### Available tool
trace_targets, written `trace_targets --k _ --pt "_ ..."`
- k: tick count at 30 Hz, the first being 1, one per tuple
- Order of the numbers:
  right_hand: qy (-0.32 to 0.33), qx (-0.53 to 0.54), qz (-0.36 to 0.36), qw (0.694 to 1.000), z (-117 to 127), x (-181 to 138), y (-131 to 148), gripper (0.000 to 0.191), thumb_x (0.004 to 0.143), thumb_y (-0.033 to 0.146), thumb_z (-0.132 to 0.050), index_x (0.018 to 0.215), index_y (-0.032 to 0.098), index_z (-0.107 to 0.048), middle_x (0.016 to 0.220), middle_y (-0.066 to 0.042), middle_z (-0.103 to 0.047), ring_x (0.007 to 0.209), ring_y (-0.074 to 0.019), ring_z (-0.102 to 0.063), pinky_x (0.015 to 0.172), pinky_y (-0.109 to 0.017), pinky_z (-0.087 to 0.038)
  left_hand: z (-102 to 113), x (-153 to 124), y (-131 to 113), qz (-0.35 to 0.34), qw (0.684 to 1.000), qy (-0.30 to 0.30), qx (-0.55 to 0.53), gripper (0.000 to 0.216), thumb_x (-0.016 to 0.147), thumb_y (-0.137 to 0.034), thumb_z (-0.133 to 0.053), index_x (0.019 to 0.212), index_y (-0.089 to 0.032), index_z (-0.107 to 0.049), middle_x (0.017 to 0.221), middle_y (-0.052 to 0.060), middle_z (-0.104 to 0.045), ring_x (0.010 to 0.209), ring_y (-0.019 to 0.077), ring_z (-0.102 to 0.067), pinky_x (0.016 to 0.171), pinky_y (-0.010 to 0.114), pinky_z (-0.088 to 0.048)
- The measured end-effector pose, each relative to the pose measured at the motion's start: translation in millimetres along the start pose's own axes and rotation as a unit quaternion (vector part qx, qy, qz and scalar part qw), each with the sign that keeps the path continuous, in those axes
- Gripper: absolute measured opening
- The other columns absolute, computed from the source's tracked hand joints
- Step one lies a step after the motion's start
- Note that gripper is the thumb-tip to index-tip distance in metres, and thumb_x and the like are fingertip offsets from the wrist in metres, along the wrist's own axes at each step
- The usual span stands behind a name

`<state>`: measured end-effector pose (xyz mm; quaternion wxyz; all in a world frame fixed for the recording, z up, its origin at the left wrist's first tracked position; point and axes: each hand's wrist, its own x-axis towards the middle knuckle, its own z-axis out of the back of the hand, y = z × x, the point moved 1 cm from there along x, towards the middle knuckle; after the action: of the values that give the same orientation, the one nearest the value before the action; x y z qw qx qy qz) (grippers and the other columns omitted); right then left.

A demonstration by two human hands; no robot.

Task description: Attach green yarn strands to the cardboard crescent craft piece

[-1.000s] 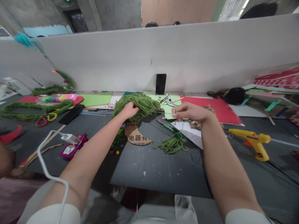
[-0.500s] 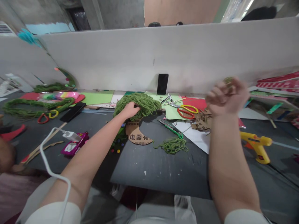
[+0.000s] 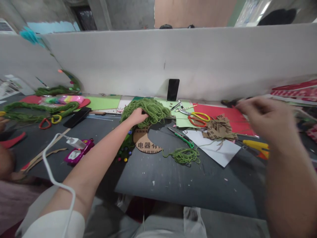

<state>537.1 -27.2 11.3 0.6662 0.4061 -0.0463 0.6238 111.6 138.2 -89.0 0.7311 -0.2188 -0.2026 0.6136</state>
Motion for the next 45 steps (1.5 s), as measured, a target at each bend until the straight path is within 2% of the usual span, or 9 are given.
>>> trace_targets --k 2,5,11,16,23,26,31,37,45 --pt "0.175 -0.001 0.046 0.984 -27 -12 17 0.045 0.088 0.064 -0.062 0.078 0.020 -0.068 0.072 -0.008 -0.066 0.063 -0.0179 -0.054 0.060 -0.034 -0.039 -1 -2 -2 -0.006 1.000 0.006 -0.006 0.036 0.083 -0.040 -0.068 0.110 -0.017 -0.075 0.117 0.014 -0.077 0.111 0.0351 -0.070 0.093 0.039 -0.058" --pt "0.273 0.016 0.042 0.961 -60 -27 31 0.052 0.092 0.065 -0.056 0.066 0.021 -0.055 0.059 -0.003 -0.055 0.054 -0.0151 -0.047 0.056 -0.032 -0.034 -1 -6 -3 -0.015 1.000 0.005 -0.009 0.035 0.083 -0.035 -0.067 0.112 -0.017 -0.075 0.120 0.013 -0.076 0.116 0.0343 -0.068 0.098 0.039 -0.056" --pt "0.232 -0.063 0.076 0.968 -91 -38 43 0.040 0.089 0.058 -0.061 0.076 0.022 -0.050 0.063 -0.002 -0.059 0.054 -0.0158 -0.047 0.055 -0.029 -0.028 1 -10 0 -0.016 1.000 0.002 -0.003 0.031 0.084 -0.031 -0.065 0.109 -0.016 -0.076 0.120 0.013 -0.076 0.116 0.0337 -0.069 0.100 0.039 -0.055" --pt "0.311 0.015 0.104 0.945 -137 -47 70 0.033 0.088 0.049 -0.063 0.103 0.021 -0.055 0.094 -0.010 -0.072 0.071 -0.0215 -0.061 0.063 -0.030 -0.036 -5 -12 -4 -0.017 1.000 -0.006 -0.001 0.032 0.084 -0.034 -0.066 0.109 -0.017 -0.075 0.120 0.014 -0.076 0.114 0.0339 -0.069 0.097 0.038 -0.056" --pt "0.314 0.108 -0.053 0.942 -231 -51 119 0.048 0.069 0.058 -0.082 0.086 0.021 -0.054 0.088 -0.008 -0.070 0.077 -0.0235 -0.061 0.063 -0.030 -0.035 -12 -17 -8 -0.017 1.000 -0.020 -0.006 0.029 0.085 -0.032 -0.063 0.106 -0.018 -0.076 0.117 0.013 -0.077 0.111 0.0329 -0.071 0.095 0.038 -0.056" --pt "0.347 0.236 -0.126 0.899 -252 -53 128 0.042 0.067 0.046 -0.086 0.074 0.020 -0.054 0.076 -0.005 -0.066 0.065 -0.0156 -0.053 0.058 -0.028 -0.032 -12 -17 -10 -0.018 0.999 -0.024 -0.010 0.030 0.084 -0.031 -0.064 0.109 -0.018 -0.075 0.118 0.013 -0.077 0.113 0.0321 -0.070 0.097 0.037 -0.055" --pt "0.409 0.335 -0.160 0.833 -240 -54 123 0.047 0.079 0.060 -0.072 0.069 0.020 -0.050 0.050 0.006 -0.045 0.043 -0.0066 -0.028 0.047 -0.026 -0.021 -12 -18 -11 -0.011 1.000 -0.020 -0.006 0.028 0.085 -0.033 -0.063 0.105 -0.017 -0.075 0.111 0.014 -0.078 0.103 0.0322 -0.073 0.090 0.038 -0.058" --pt "0.401 0.484 -0.173 0.758 -193 -62 86 0.055 0.074 0.068 -0.076 0.069 0.018 -0.054 0.053 0.010 -0.030 0.046 -0.0043 -0.020 0.045 -0.023 -0.011 -11 -20 -10 -0.011 1.000 -0.013 0.005 0.028 0.087 -0.036 -0.062 0.102 -0.018 -0.075 0.110 0.015 -0.078 0.103 0.0332 -0.073 0.086 0.037 -0.058" --pt "0.235 0.537 -0.249 0.771 -164 -50 42 0.054 0.062 0.063 -0.088 0.067 0.018 -0.059 0.049 0.012 -0.022 0.044 -0.0035 -0.017 0.042 -0.021 -0.013 -9 -22 -7 -0.019 0.999 -0.018 0.026 0.030 0.090 -0.041 -0.058 0.099 -0.018 -0.075 0.105 0.017 -0.078 0.100 0.0362 -0.073 0.087 0.041 -0.057"
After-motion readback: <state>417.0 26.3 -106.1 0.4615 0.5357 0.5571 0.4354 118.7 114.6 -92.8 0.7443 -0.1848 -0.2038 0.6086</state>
